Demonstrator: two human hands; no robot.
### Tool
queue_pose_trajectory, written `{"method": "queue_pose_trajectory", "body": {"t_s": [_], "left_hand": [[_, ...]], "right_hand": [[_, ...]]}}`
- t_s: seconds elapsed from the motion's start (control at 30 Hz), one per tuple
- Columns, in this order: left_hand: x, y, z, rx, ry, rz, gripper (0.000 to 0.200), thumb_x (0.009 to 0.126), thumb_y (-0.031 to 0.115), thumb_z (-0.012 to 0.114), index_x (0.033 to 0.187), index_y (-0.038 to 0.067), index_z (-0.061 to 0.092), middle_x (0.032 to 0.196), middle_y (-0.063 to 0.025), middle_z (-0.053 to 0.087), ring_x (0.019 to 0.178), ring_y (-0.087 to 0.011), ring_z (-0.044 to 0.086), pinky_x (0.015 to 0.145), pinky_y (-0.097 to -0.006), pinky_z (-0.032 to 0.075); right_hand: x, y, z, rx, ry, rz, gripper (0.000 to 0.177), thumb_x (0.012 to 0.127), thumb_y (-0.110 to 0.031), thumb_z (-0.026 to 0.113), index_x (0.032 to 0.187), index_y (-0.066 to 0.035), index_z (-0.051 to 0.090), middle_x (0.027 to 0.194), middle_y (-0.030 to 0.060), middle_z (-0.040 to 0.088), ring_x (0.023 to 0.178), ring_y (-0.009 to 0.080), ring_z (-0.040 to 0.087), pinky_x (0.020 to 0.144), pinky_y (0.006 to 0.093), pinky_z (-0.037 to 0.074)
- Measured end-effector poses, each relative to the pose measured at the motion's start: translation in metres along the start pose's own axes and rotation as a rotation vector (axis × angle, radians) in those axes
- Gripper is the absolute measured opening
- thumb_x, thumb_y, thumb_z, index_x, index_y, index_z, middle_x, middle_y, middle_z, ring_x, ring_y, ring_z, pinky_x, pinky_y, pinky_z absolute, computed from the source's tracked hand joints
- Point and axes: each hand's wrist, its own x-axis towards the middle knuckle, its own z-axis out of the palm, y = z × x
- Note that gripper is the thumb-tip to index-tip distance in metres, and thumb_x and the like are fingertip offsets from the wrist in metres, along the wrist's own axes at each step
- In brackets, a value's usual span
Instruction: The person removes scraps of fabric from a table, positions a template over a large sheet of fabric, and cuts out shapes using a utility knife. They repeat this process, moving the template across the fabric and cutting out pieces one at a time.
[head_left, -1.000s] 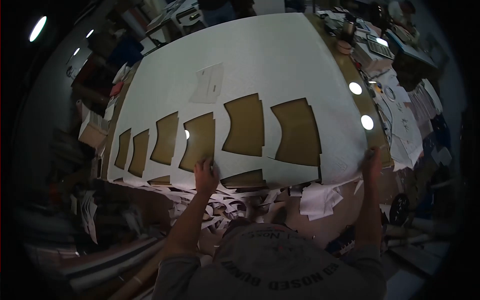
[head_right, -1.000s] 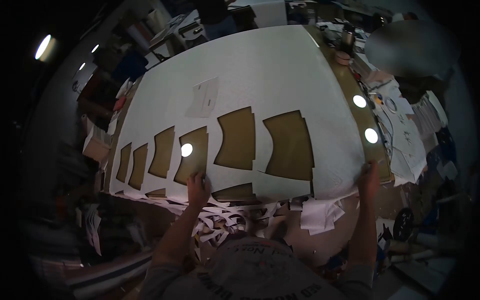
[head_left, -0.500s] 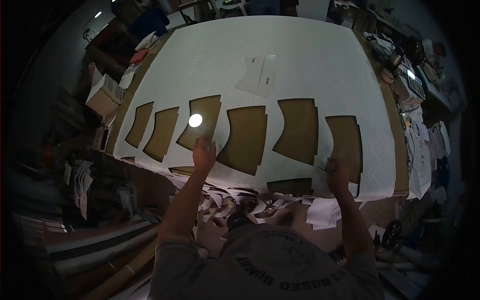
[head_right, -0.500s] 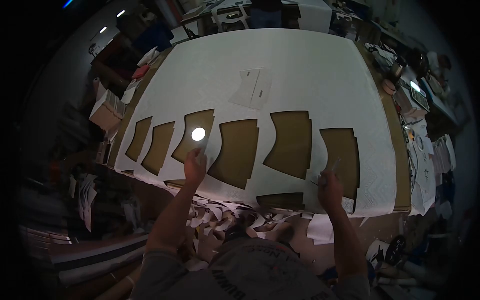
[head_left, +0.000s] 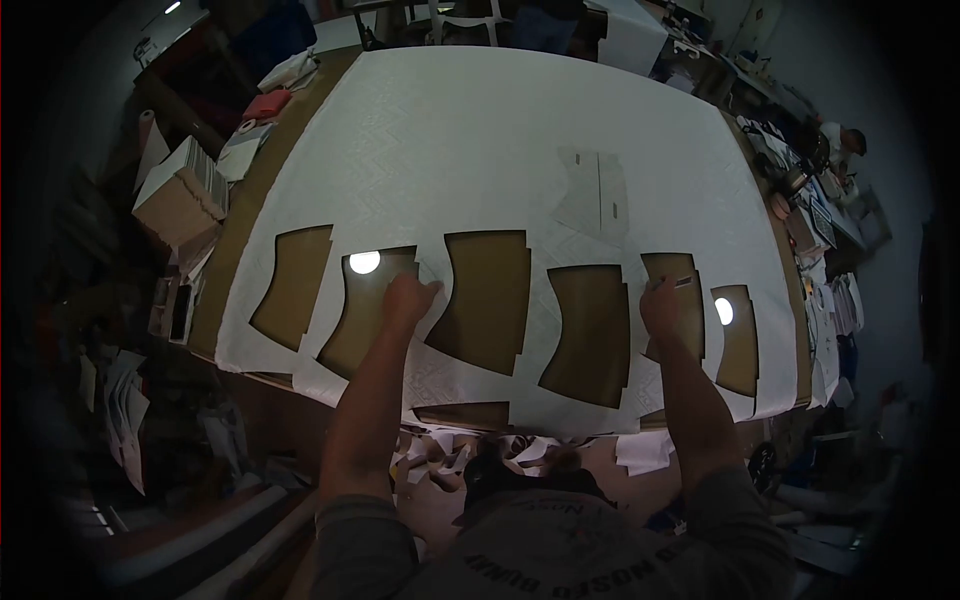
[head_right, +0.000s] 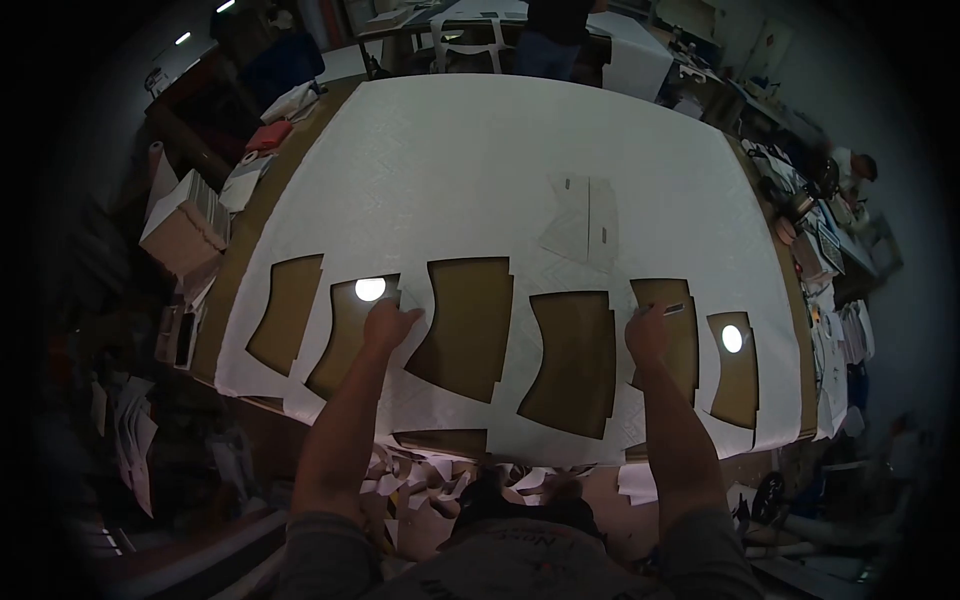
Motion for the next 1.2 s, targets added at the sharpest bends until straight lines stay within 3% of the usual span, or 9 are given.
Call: {"method": "queue_pose_trajectory", "body": {"t_s": [0.03,0.1,0.23,0.3,0.5,0.73,0.97,1.03,1.2], "left_hand": [[0.001,-0.002,0.003,-0.01,-0.004,0.015,0.052,0.088,0.045,0.08,0.111,-0.001,0.069,0.113,-0.0255,0.073,0.11,-0.0423,0.071,0.089,-0.0526,0.058],[-0.003,-0.005,0.011,-0.072,0.159,0.086,0.052,0.09,0.05,0.077,0.098,-0.001,0.071,0.103,-0.0261,0.074,0.101,-0.0426,0.072,0.082,-0.0514,0.057],[-0.002,-0.013,0.012,-0.273,0.084,0.112,0.054,0.095,0.05,0.071,0.094,-0.003,0.07,0.093,-0.0273,0.072,0.088,-0.0441,0.071,0.076,-0.0523,0.054],[-0.004,-0.014,0.008,-0.445,0.025,-0.005,0.057,0.101,0.051,0.063,0.092,-0.006,0.069,0.084,-0.0279,0.069,0.079,-0.0455,0.068,0.073,-0.0521,0.051],[-0.014,-0.016,0.023,-0.43,0.179,0.168,0.064,0.106,0.05,0.052,0.086,-0.008,0.069,0.084,-0.0305,0.069,0.082,-0.0484,0.068,0.077,-0.0556,0.05],[-0.031,0.0,0.0,-0.311,0.234,0.275,0.056,0.107,0.044,0.053,0.09,-0.006,0.07,0.094,-0.033,0.069,0.095,-0.0518,0.068,0.082,-0.0572,0.051],[-0.061,-0.006,-0.001,-0.351,0.278,0.253,0.054,0.106,0.044,0.054,0.091,-0.006,0.07,0.095,-0.033,0.069,0.098,-0.0524,0.067,0.084,-0.058,0.051],[-0.073,-0.011,0.01,-0.316,0.27,0.249,0.053,0.106,0.044,0.054,0.093,-0.005,0.07,0.094,-0.0328,0.069,0.097,-0.053,0.067,0.084,-0.0584,0.051],[-0.108,-0.023,0.021,-0.332,0.174,0.245,0.054,0.106,0.044,0.053,0.093,-0.004,0.072,0.093,-0.0321,0.07,0.093,-0.0522,0.068,0.081,-0.0588,0.05]], "right_hand": [[-0.001,-0.004,-0.002,-0.068,-0.056,0.113,0.039,0.101,-0.025,0.066,0.13,-0.005,0.049,0.104,0.0298,0.072,0.098,0.0516,0.07,0.082,0.0584,0.054],[-0.004,-0.006,-0.001,-0.069,-0.034,0.115,0.041,0.1,-0.028,0.067,0.13,-0.006,0.048,0.105,0.0299,0.072,0.098,0.0517,0.07,0.082,0.0591,0.054],[-0.008,0.005,0.008,-0.006,0.042,0.086,0.043,0.1,-0.031,0.069,0.129,-0.006,0.049,0.103,0.0297,0.072,0.097,0.052,0.07,0.082,0.0611,0.053],[-0.015,0.006,0.01,0.016,0.024,0.087,0.042,0.1,-0.031,0.069,0.128,-0.006,0.05,0.102,0.0294,0.072,0.097,0.0521,0.07,0.081,0.0608,0.054],[-0.027,-0.011,-0.014,0.045,0.058,-0.099,0.029,0.101,-0.026,0.066,0.119,-0.006,0.056,0.101,0.0277,0.072,0.096,0.0517,0.069,0.08,0.0586,0.054],[-0.018,-0.013,-0.048,0.159,0.171,-0.27,0.017,0.106,-0.019,0.054,0.111,-0.006,0.064,0.097,0.0278,0.071,0.093,0.0499,0.07,0.076,0.059,0.053],[-0.043,-0.003,-0.063,0.143,0.105,-0.207,0.013,0.104,-0.014,0.056,0.111,-0.006,0.064,0.096,0.0288,0.071,0.092,0.0511,0.069,0.074,0.0589,0.053],[-0.057,0.019,-0.051,0.195,0.238,-0.34,0.012,0.102,-0.012,0.058,0.112,-0.009,0.063,0.092,0.028,0.071,0.087,0.0522,0.069,0.072,0.0602,0.053],[-0.096,0.046,-0.046,0.137,0.179,-0.178,0.015,0.102,-0.016,0.058,0.116,-0.012,0.062,0.091,0.0271,0.071,0.087,0.0523,0.069,0.075,0.0626,0.053]]}}
